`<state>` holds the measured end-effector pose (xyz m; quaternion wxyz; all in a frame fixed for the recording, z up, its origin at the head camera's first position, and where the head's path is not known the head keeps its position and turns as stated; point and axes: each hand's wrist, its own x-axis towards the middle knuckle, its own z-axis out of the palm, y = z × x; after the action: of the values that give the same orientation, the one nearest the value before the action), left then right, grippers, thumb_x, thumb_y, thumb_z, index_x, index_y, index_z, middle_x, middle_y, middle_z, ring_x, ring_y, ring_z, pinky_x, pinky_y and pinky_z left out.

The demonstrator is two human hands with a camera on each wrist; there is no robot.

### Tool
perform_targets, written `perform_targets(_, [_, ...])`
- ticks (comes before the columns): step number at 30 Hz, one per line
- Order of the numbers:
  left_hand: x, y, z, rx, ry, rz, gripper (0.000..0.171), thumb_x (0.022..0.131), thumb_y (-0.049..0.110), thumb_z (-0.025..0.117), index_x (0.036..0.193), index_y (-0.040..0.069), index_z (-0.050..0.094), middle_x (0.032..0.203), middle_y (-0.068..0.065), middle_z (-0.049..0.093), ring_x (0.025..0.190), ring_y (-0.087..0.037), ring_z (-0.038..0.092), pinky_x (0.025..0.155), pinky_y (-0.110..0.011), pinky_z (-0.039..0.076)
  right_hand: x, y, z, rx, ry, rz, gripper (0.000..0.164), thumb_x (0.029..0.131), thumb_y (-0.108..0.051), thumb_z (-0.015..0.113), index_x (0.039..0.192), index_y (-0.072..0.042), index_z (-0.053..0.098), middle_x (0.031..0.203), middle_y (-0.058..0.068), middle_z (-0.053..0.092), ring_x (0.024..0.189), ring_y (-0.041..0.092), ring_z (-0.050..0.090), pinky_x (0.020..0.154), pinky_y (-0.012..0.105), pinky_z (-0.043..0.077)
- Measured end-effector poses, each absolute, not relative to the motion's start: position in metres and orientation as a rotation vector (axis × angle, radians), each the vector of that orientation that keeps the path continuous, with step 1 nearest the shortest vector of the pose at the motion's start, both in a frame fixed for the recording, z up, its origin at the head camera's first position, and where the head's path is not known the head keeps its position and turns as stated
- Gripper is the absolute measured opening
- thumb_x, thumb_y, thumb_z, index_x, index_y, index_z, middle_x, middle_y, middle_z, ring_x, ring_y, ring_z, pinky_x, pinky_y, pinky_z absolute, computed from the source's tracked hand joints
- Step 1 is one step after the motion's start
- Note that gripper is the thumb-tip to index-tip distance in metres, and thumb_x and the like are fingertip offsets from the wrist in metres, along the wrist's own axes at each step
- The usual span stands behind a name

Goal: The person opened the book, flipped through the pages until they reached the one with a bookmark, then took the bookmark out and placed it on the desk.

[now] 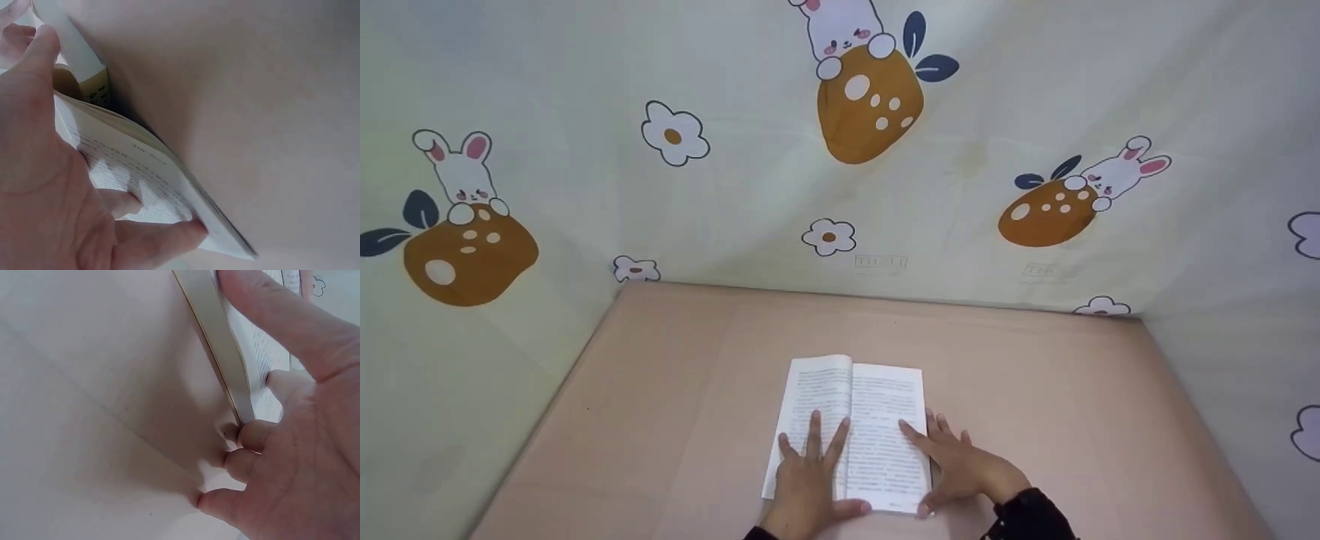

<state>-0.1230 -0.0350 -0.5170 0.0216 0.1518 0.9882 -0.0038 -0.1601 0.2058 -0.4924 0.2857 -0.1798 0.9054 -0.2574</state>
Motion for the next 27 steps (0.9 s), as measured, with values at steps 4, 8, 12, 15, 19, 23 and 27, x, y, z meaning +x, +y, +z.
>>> perform_targets(4, [-0.1221, -0.0352, -0.5179, 0.471, 3.087, -0.016, 0.111, 0.058, 0.087, 0.048, 0.146, 0.022, 0.028, 0.146, -0.026, 0.032, 0.106, -0.056, 0.051, 0.088, -0.049, 0.051, -0.1587, 0.2054, -0.4924, -0.486, 2.429, -0.689, 0.115, 0.058, -0.037, 0.084, 0.149, -0.013, 0.019, 0.149, 0.035, -0.002, 0.139, 0.049, -0.003, 0.107, 0.067, -0.001])
perform_targets(8, [-0.1214, -0.0345, -0.5159, 0.459, 3.084, 0.013, 0.112, 0.057, 0.086, 0.050, 0.146, 0.022, 0.029, 0.145, -0.027, 0.032, 0.105, -0.059, 0.050, 0.073, -0.044, 0.056, -0.1587, 0.2048, -0.4925, -0.480, 2.434, -0.693, 0.115, 0.057, -0.036, 0.084, 0.149, -0.013, 0.019, 0.149, 0.035, -0.002, 0.139, 0.049, -0.003, 0.107, 0.067, -0.001])
perform_targets(12, [-0.1206, -0.0346, -0.5148, 0.462, 3.090, 0.042, 0.114, 0.055, 0.086, 0.053, 0.146, 0.020, 0.030, 0.145, -0.028, 0.032, 0.103, -0.060, 0.050, 0.064, -0.041, 0.058, -0.1585, 0.2039, -0.4935, -0.469, 2.440, -0.712, 0.112, 0.058, -0.036, 0.083, 0.149, -0.015, 0.021, 0.149, 0.034, -0.002, 0.139, 0.049, -0.003, 0.107, 0.067, -0.001])
perform_targets(15, [-0.1204, -0.0352, -0.5155, 0.474, 3.098, 0.046, 0.116, 0.054, 0.086, 0.052, 0.146, 0.019, 0.029, 0.145, -0.029, 0.032, 0.102, -0.060, 0.051, 0.065, -0.041, 0.058, -0.1579, 0.2039, -0.4956, -0.473, 2.457, -0.736, 0.109, 0.060, -0.036, 0.083, 0.148, -0.015, 0.023, 0.149, 0.035, 0.000, 0.138, 0.050, -0.001, 0.106, 0.068, 0.000])
perform_targets(19, [-0.1208, -0.0356, -0.5186, 0.489, 3.095, 0.074, 0.119, 0.053, 0.087, 0.050, 0.147, 0.018, 0.025, 0.144, -0.030, 0.031, 0.103, -0.061, 0.050, 0.065, -0.043, 0.057, -0.1570, 0.2034, -0.4974, -0.485, 2.483, -0.781, 0.104, 0.061, -0.036, 0.082, 0.147, -0.012, 0.028, 0.149, 0.035, 0.003, 0.138, 0.051, 0.002, 0.104, 0.070, 0.001])
perform_targets(23, [-0.1208, -0.0344, -0.5208, 0.479, 3.088, 0.070, 0.123, 0.051, 0.089, 0.048, 0.148, 0.018, 0.022, 0.144, -0.031, 0.031, 0.103, -0.062, 0.050, 0.060, -0.043, 0.057, -0.1558, 0.2011, -0.4973, -0.484, 2.521, -0.799, 0.100, 0.062, -0.039, 0.081, 0.145, -0.013, 0.032, 0.149, 0.034, 0.008, 0.137, 0.051, 0.006, 0.103, 0.072, 0.004])
perform_targets(27, [-0.1205, -0.0319, -0.5209, 0.446, 3.079, 0.089, 0.122, 0.052, 0.089, 0.047, 0.148, 0.018, 0.023, 0.143, -0.032, 0.031, 0.106, -0.062, 0.047, 0.060, -0.046, 0.057, -0.1556, 0.1986, -0.4973, -0.487, 2.573, -0.771, 0.095, 0.064, -0.043, 0.079, 0.143, -0.012, 0.036, 0.148, 0.033, 0.016, 0.136, 0.052, 0.013, 0.101, 0.073, 0.010])
